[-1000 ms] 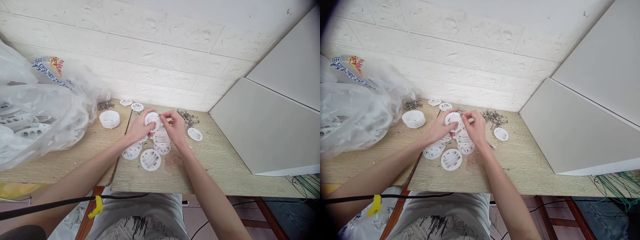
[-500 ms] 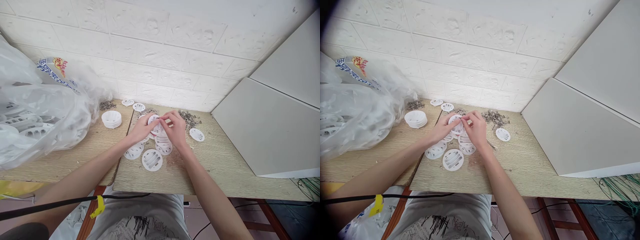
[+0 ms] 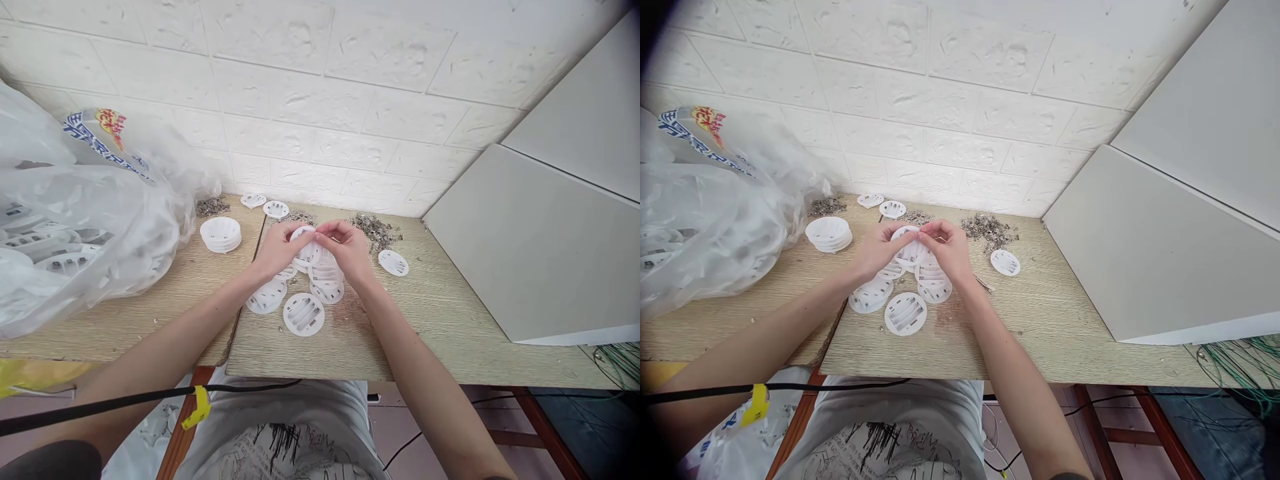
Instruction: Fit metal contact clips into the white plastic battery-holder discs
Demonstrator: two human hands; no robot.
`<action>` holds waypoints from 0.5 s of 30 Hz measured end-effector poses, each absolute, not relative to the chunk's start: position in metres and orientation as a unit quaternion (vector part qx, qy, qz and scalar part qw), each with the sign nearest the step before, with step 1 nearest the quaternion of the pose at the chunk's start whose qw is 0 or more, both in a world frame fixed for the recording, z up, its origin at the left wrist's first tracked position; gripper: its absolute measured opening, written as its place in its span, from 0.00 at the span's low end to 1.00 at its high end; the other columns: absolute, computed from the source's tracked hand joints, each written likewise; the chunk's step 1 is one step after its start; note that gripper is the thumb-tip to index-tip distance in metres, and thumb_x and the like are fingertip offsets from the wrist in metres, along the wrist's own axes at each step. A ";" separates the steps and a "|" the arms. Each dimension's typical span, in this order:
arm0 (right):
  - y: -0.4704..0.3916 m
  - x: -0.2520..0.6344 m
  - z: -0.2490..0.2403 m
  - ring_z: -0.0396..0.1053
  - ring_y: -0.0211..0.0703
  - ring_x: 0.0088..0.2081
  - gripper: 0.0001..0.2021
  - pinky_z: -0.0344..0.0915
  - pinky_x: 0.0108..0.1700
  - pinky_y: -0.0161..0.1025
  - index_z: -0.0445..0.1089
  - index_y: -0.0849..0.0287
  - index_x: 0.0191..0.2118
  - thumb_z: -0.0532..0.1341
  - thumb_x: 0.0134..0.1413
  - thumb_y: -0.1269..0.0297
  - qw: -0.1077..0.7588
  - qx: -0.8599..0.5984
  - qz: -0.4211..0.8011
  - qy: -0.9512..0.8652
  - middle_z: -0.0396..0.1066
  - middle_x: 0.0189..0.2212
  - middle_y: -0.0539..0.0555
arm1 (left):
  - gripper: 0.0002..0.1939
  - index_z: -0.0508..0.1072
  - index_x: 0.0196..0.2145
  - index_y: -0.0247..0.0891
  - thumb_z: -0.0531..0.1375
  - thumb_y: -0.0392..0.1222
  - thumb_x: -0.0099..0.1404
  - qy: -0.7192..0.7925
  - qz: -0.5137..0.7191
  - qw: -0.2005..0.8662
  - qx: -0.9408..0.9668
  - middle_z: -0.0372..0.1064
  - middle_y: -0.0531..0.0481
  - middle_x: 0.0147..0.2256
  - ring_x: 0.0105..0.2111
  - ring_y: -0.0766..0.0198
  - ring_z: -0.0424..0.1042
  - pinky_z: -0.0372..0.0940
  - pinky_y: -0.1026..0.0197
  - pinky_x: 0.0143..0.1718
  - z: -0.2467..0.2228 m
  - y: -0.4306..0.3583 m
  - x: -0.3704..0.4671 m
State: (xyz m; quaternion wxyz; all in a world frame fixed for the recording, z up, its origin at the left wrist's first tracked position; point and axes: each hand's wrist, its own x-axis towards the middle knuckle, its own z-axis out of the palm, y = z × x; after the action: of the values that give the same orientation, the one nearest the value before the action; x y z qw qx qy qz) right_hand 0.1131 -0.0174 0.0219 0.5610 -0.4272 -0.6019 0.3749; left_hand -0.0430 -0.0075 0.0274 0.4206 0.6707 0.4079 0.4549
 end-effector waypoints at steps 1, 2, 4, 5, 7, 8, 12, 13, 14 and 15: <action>-0.018 0.113 0.021 0.69 0.41 0.33 0.13 0.69 0.36 0.40 0.72 0.58 0.30 0.70 0.45 0.54 0.558 -0.433 0.342 -0.620 0.72 0.30 0.52 | 0.13 0.79 0.35 0.37 0.60 0.48 0.61 0.412 0.454 0.421 0.669 0.75 0.50 0.33 0.36 0.62 0.70 0.62 0.62 0.37 0.028 -0.007 -0.043; -0.018 0.113 0.021 0.69 0.41 0.33 0.11 0.69 0.37 0.41 0.72 0.57 0.30 0.68 0.48 0.55 0.554 -0.438 0.302 -0.640 0.72 0.31 0.53 | 0.13 0.78 0.34 0.37 0.60 0.49 0.61 0.414 0.455 0.422 0.666 0.75 0.50 0.33 0.35 0.62 0.70 0.62 0.62 0.36 0.028 -0.007 -0.043; -0.018 0.113 0.020 0.69 0.41 0.33 0.08 0.69 0.36 0.41 0.71 0.57 0.30 0.66 0.52 0.58 0.541 -0.443 0.222 -0.680 0.71 0.31 0.53 | 0.14 0.78 0.32 0.37 0.60 0.49 0.60 0.412 0.459 0.430 0.660 0.74 0.50 0.31 0.34 0.61 0.70 0.62 0.62 0.35 0.028 -0.007 -0.043; -0.018 0.113 0.020 0.69 0.41 0.33 0.07 0.69 0.36 0.40 0.71 0.57 0.30 0.64 0.54 0.60 0.533 -0.443 0.194 -0.694 0.70 0.31 0.53 | 0.14 0.78 0.32 0.36 0.60 0.50 0.60 0.411 0.460 0.435 0.656 0.74 0.50 0.30 0.33 0.61 0.70 0.63 0.62 0.34 0.029 -0.007 -0.043; -0.017 0.114 0.020 0.68 0.41 0.34 0.07 0.68 0.34 0.39 0.70 0.57 0.30 0.63 0.56 0.61 0.520 -0.444 0.163 -0.711 0.69 0.32 0.53 | 0.14 0.78 0.31 0.36 0.61 0.51 0.59 0.410 0.458 0.450 0.648 0.74 0.50 0.29 0.32 0.61 0.70 0.63 0.61 0.33 0.030 -0.008 -0.043; -0.017 0.114 0.019 0.68 0.41 0.34 0.07 0.67 0.33 0.39 0.70 0.57 0.31 0.62 0.57 0.61 0.515 -0.445 0.157 -0.716 0.69 0.32 0.53 | 0.15 0.78 0.31 0.36 0.61 0.51 0.59 0.409 0.456 0.458 0.644 0.74 0.50 0.30 0.32 0.61 0.70 0.63 0.61 0.33 0.030 -0.008 -0.042; -0.017 0.113 0.019 0.67 0.41 0.35 0.08 0.66 0.32 0.37 0.69 0.57 0.31 0.62 0.56 0.59 0.518 -0.443 0.172 -0.711 0.69 0.32 0.53 | 0.16 0.78 0.34 0.35 0.62 0.52 0.58 0.405 0.458 0.478 0.631 0.75 0.49 0.32 0.33 0.62 0.70 0.63 0.62 0.34 0.029 -0.006 -0.043; -0.016 0.113 0.019 0.67 0.41 0.35 0.08 0.66 0.32 0.37 0.69 0.57 0.31 0.62 0.56 0.58 0.523 -0.444 0.186 -0.704 0.70 0.33 0.53 | 0.16 0.78 0.35 0.35 0.62 0.51 0.58 0.403 0.460 0.479 0.630 0.75 0.49 0.32 0.33 0.62 0.70 0.63 0.62 0.34 0.028 -0.006 -0.043; -0.016 0.113 0.019 0.68 0.41 0.35 0.09 0.66 0.32 0.37 0.70 0.57 0.31 0.63 0.55 0.57 0.527 -0.445 0.203 -0.695 0.70 0.33 0.53 | 0.16 0.78 0.35 0.34 0.62 0.51 0.58 0.401 0.462 0.478 0.630 0.75 0.49 0.32 0.33 0.62 0.70 0.63 0.62 0.34 0.028 -0.005 -0.043; -0.016 0.112 0.020 0.68 0.41 0.35 0.09 0.66 0.32 0.37 0.70 0.57 0.32 0.63 0.55 0.57 0.531 -0.447 0.222 -0.685 0.71 0.33 0.53 | 0.16 0.78 0.35 0.34 0.62 0.51 0.58 0.401 0.462 0.477 0.632 0.75 0.49 0.32 0.33 0.62 0.70 0.62 0.62 0.34 0.027 -0.004 -0.044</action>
State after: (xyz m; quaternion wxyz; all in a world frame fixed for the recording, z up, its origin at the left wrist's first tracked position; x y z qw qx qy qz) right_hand 0.1123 -0.0164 0.0195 0.5310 -0.4466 -0.6849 0.2225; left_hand -0.0437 -0.0045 0.0272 0.4766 0.6315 0.4011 0.4616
